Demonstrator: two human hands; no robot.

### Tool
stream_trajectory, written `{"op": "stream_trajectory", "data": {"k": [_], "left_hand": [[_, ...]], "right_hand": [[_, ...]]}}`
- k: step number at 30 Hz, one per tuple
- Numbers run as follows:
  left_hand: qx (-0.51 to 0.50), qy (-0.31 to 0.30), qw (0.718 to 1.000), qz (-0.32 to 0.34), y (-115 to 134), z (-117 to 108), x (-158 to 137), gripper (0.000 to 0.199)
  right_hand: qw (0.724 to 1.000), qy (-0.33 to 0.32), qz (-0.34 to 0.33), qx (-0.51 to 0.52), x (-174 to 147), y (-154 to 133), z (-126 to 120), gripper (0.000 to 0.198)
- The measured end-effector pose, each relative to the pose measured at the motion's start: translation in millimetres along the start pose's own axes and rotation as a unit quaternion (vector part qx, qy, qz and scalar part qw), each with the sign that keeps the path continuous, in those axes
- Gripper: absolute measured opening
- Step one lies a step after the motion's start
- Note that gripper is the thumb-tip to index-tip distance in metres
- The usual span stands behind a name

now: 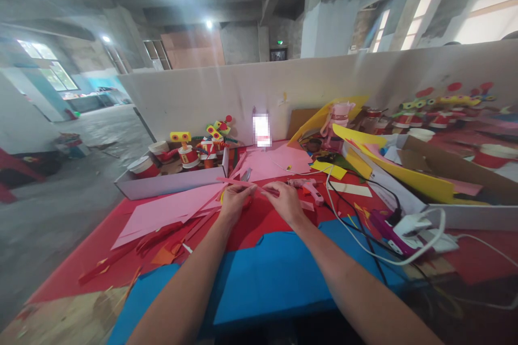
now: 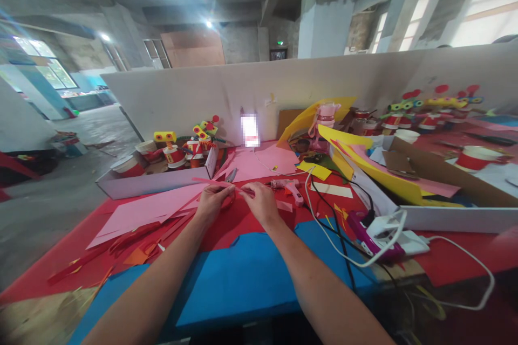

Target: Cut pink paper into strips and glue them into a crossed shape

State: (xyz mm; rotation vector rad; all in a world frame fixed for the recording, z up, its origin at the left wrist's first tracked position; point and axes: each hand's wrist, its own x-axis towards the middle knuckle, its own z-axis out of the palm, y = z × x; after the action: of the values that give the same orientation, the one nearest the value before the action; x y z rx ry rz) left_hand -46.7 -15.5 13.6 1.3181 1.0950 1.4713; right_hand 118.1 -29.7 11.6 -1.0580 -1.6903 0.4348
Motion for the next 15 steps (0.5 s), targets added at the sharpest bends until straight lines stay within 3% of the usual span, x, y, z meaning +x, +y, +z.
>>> {"op": "stream_trajectory", "data": {"k": [15], "left_hand": [[-0.018, -0.022, 1.000, 0.013, -1.5, -0.3, 1.1, 0.025]], "right_hand": [[1.000, -0.004, 0.002, -0.018, 0.1, -1.6, -3.3, 0.011]]}}
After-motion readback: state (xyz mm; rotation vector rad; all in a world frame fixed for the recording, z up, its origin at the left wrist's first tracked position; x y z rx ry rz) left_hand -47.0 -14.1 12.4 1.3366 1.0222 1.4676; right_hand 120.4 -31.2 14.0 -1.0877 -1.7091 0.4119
